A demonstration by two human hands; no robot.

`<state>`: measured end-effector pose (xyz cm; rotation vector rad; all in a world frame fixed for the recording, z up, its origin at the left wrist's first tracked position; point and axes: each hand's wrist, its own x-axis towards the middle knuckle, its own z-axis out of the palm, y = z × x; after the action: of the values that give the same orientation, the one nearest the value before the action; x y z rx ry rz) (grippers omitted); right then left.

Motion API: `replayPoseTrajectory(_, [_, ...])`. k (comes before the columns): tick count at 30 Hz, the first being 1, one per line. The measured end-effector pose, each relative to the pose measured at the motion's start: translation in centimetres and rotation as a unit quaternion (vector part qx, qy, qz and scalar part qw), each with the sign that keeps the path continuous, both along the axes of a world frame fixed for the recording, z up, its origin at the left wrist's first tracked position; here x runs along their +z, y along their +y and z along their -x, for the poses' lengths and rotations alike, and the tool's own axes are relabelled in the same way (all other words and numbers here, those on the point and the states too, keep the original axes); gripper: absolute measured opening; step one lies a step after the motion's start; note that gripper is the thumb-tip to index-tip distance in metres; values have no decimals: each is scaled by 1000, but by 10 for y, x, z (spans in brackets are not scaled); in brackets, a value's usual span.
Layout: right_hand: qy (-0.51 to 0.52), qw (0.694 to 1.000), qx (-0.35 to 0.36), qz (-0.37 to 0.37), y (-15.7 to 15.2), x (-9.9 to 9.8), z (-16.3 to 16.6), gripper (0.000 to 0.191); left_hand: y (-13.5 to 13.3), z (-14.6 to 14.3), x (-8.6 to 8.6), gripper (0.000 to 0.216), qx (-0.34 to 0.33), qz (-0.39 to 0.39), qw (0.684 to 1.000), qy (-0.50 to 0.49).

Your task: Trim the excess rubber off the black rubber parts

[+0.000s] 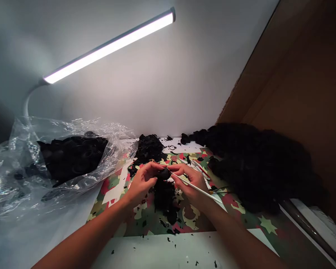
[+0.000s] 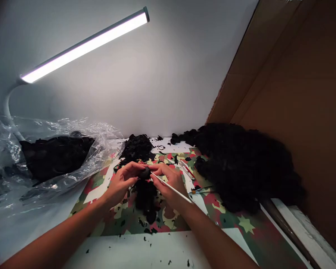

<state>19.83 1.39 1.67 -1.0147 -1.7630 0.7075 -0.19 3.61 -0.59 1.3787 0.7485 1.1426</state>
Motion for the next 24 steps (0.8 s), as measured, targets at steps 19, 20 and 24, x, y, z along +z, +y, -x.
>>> replayPoseTrajectory(19, [78, 994, -53, 48, 0, -3, -1, 33, -9, -2, 14, 23, 96, -68, 976, 182])
replayPoseTrajectory(20, [62, 996, -43, 41, 0, -3, 0, 35, -10, -2, 14, 23, 96, -68, 976, 184])
replayPoseTrajectory(24, [-7, 999, -38, -25, -2, -5, 6, 23, -15, -7, 16, 26, 95, -73, 973, 196])
